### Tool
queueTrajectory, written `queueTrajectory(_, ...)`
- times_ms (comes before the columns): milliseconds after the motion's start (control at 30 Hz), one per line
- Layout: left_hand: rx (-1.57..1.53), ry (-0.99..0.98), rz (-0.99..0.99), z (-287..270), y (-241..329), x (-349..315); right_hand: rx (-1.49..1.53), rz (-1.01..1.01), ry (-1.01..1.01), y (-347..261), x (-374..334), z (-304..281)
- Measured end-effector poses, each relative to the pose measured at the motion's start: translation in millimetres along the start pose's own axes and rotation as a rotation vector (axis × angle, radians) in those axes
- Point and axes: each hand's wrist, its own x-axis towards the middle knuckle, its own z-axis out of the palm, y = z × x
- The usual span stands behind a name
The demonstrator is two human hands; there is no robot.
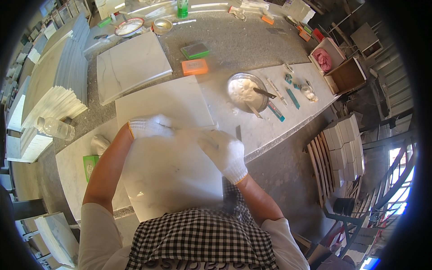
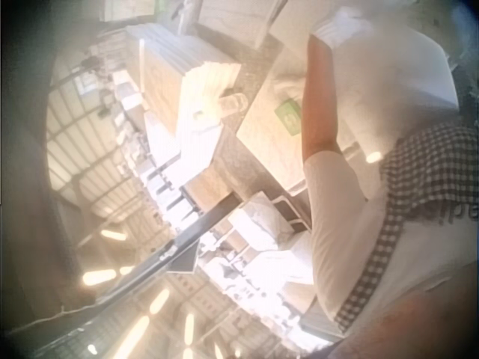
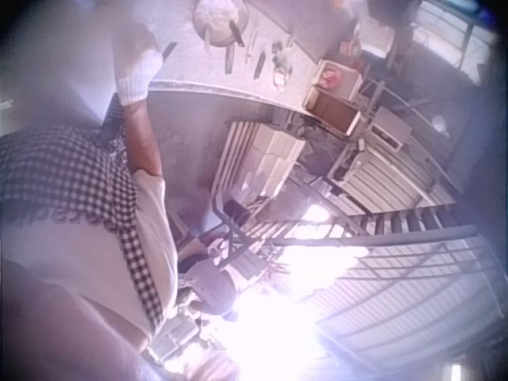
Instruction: The person repeatedly rubs a white rectangular tile with a green abrasive block and then scrapes the surface with a metal scraper. The person alternates between rubbing and scraping motions across the tile's surface.
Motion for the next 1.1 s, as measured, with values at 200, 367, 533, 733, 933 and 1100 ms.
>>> queueTrajectory(200, 0.134, -0.033, 0.132, -1, -11, 3, -0.047, -0.012, 0.008, 3, -1, 1)
queueTrajectory(367, -0.094, 0.001, -0.024, 2, -1, 0, -0.017, -0.033, 0.043, 2, -2, 0)
queueTrajectory(533, -0.071, -0.018, -0.018, -2, 7, -2, -0.025, -0.008, 0.023, 0, -2, -2)
queueTrajectory(733, -0.067, 0.026, 0.042, 1, 3, -2, -0.006, -0.001, 0.011, 0, -1, 0)
queueTrajectory(933, -0.102, 0.028, 0.077, 2, 1, -1, -0.035, -0.036, 0.023, -1, 0, -1)
queueTrajectory(1100, -0.094, 0.040, 0.096, 3, 1, 0, -0.035, -0.013, 0.010, -3, 0, -2)
